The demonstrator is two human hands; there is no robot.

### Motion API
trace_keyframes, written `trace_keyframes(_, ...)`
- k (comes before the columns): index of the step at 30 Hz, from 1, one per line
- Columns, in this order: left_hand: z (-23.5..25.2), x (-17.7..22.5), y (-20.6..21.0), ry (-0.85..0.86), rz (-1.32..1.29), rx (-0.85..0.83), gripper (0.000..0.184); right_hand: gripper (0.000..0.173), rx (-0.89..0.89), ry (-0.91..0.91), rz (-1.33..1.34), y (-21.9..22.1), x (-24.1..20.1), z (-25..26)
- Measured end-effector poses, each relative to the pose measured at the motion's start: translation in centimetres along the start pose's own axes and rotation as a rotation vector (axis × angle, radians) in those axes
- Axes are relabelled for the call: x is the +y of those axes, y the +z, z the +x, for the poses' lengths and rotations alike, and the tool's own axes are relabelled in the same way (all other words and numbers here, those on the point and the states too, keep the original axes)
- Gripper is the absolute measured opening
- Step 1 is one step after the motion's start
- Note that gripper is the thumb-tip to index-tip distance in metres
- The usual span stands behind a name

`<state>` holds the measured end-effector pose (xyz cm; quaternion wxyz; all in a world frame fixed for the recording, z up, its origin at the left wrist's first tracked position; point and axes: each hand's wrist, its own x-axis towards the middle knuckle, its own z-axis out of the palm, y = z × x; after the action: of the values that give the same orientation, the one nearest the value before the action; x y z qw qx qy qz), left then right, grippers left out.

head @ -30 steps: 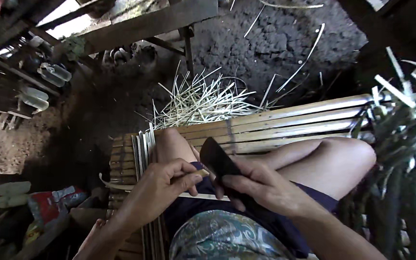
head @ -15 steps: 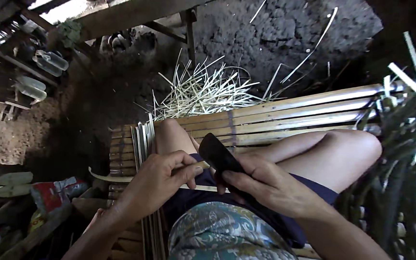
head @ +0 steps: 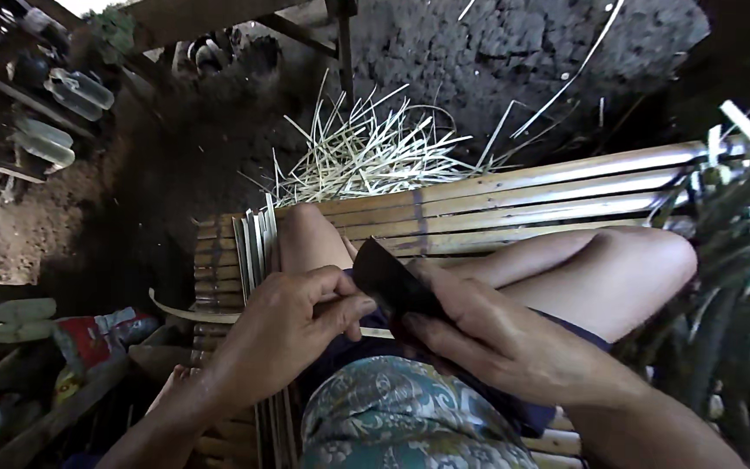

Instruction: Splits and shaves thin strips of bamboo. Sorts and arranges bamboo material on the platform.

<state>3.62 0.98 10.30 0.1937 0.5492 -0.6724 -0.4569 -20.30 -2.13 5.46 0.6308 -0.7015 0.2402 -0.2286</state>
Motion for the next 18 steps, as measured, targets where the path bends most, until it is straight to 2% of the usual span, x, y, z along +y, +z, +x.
trace_keyframes(6,-0.58,0.29,-0.63,0.07,-0.067,0.007,0.018,0.019,-0.002,-0.018,0.192,-0.72,-0.75,-0.68)
trace_keyframes(18,-0.4,-0.12,-0.57,0.035,-0.065,0.005,0.012,0.017,0.045,-0.048,0.021,-0.17,-0.36,0.0)
